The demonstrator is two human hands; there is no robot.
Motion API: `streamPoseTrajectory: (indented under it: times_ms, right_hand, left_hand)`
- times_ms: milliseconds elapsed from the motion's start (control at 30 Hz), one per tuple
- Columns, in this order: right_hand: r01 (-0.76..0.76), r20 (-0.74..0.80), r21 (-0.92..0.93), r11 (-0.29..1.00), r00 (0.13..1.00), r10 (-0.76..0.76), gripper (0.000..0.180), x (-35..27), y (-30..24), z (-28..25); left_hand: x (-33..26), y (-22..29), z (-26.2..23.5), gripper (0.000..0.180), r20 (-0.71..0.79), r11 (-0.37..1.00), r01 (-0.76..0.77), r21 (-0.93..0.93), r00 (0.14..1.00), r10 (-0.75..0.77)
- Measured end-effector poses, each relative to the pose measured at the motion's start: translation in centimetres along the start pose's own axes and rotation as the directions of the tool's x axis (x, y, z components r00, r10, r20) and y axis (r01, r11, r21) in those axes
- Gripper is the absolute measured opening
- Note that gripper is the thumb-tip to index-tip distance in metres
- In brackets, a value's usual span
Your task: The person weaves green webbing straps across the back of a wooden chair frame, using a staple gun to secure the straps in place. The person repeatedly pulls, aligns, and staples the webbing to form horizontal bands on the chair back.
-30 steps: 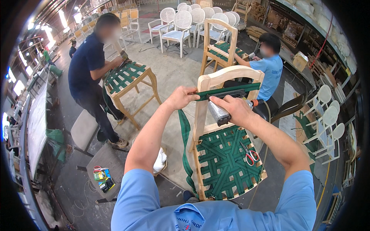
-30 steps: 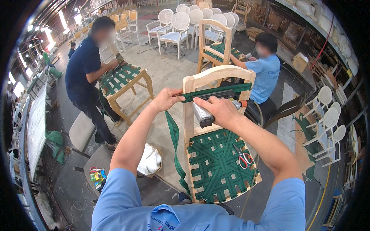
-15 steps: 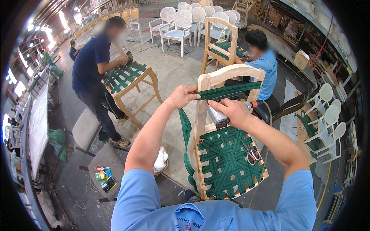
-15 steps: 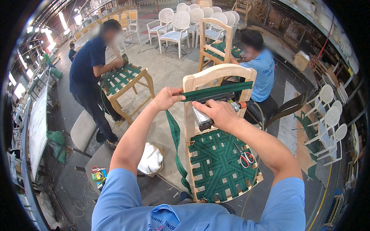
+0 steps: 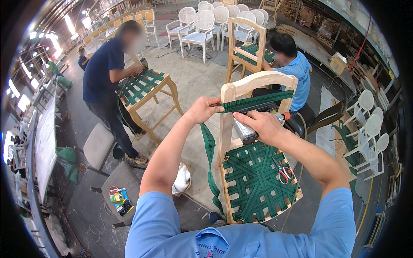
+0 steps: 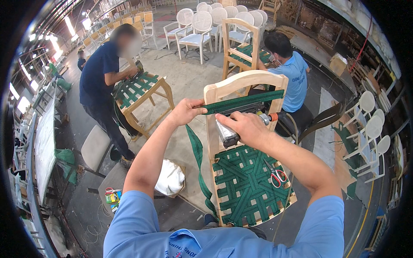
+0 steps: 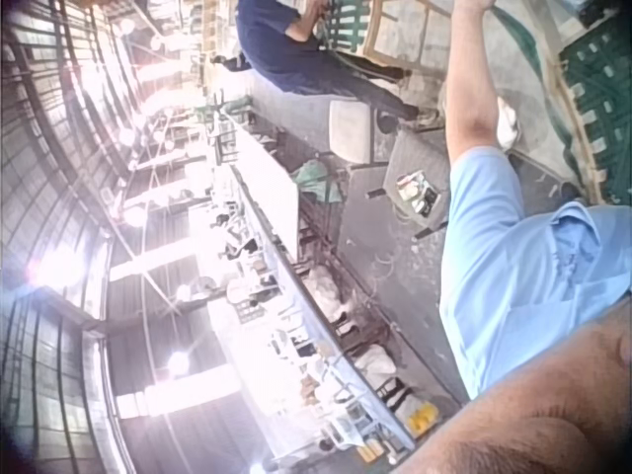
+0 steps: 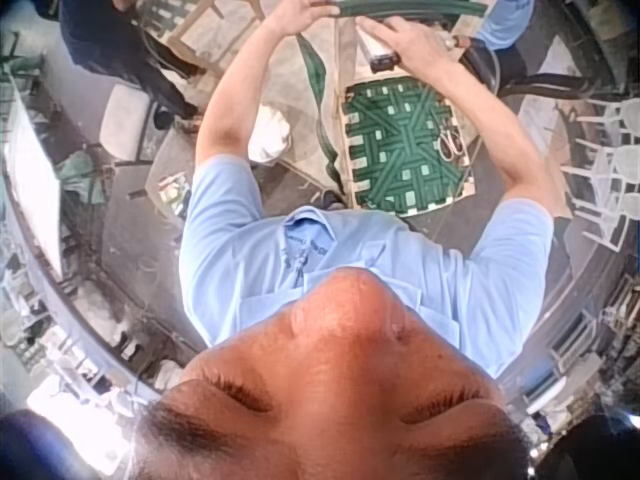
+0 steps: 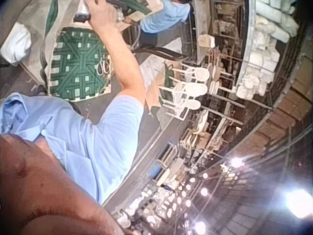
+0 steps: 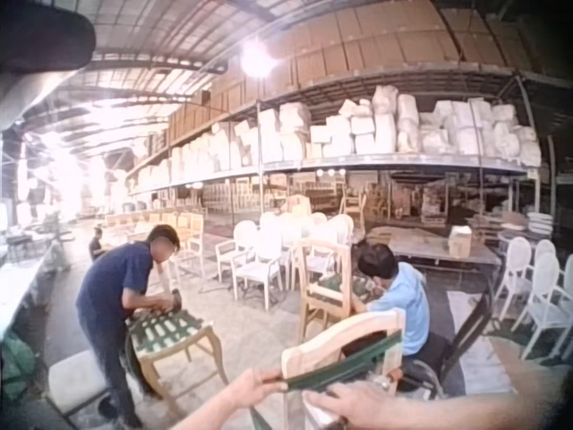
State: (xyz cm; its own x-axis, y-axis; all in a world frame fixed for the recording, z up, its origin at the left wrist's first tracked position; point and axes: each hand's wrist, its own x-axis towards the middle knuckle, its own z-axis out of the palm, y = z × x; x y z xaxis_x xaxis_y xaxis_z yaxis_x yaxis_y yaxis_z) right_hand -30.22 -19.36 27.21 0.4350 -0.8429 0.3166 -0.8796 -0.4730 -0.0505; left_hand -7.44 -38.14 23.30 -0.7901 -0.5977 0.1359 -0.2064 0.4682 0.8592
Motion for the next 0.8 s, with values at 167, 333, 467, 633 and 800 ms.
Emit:
streamPoseTrajectory:
  times_ms: [167,333,467,633,800]
  right_hand:
    - [-0.060,0.050,0.008,0.998,0.997,0.059,0.082,-0.1,0.2,-0.3]
    - [-0.187,0.119,0.067,0.980,0.977,0.178,0.076,-1.5,-0.9,0.0]
    - [-0.308,0.326,0.227,0.924,0.918,0.226,0.066,-6.8,-1.2,3.0]
    - [-0.951,0.963,0.268,-0.152,0.266,0.034,0.051,-18.2,1.3,13.2]
    - [-0.873,0.979,0.145,-0.466,0.195,-0.061,0.043,-25.6,-0.6,20.6]
  left_hand:
    - [0.0,0.3,0.2,0.037,-0.020,1.000,0.018,-0.009,1.000,-0.018]
    - [0.3,1.5,0.0,0.038,0.008,0.991,0.052,0.125,0.999,-0.054]
    - [-0.5,0.7,-0.1,0.039,-0.032,0.995,0.034,0.095,0.999,-0.032]
    - [-0.2,1.0,0.7,0.041,-0.038,0.998,0.047,0.052,0.998,-0.045]
    - [0.3,2.9,2.1,0.041,-0.098,0.999,0.049,0.023,0.994,-0.047]
